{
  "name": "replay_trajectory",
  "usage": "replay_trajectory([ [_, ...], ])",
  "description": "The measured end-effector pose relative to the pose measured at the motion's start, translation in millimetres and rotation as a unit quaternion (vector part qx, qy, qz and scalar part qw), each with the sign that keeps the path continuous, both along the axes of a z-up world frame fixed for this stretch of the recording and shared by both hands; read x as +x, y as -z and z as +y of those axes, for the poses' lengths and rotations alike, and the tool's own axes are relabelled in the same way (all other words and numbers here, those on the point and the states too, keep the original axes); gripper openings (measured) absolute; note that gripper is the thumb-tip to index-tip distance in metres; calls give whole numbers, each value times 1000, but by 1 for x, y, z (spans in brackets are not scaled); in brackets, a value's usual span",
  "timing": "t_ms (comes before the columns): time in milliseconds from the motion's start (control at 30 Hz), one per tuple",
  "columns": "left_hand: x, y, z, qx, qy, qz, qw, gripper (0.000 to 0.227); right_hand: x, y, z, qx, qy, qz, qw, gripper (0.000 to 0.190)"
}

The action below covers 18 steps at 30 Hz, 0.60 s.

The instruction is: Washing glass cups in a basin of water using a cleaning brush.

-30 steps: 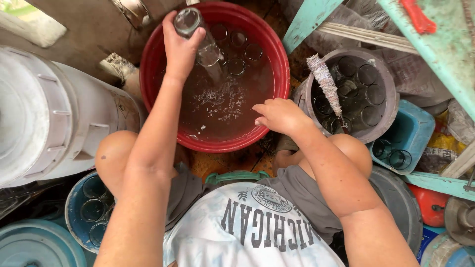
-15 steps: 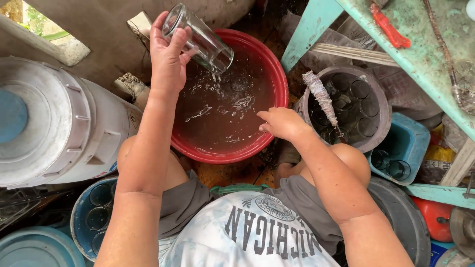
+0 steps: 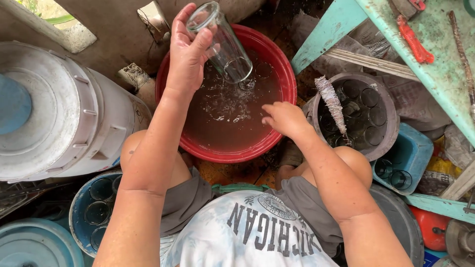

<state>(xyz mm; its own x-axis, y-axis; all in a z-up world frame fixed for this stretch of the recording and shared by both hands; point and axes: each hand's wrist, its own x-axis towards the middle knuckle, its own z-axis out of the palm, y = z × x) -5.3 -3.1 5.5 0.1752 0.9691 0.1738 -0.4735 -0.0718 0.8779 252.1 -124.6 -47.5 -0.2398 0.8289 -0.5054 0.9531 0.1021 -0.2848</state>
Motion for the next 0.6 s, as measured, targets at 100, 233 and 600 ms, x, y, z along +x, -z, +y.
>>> replay_trajectory([
  [100, 9, -1, -7, 0, 4, -3, 1000, 62, -15, -9, 5, 21, 203, 236, 950, 35],
  [233, 17, -3, -14, -46, -9, -24, 999, 63, -21, -22, 7, -58, 400, 614, 678, 29],
  [600, 34, -15, -20, -200, -37, -60, 977, 80, -27, -20, 3, -83, 319, 748, 576, 45],
])
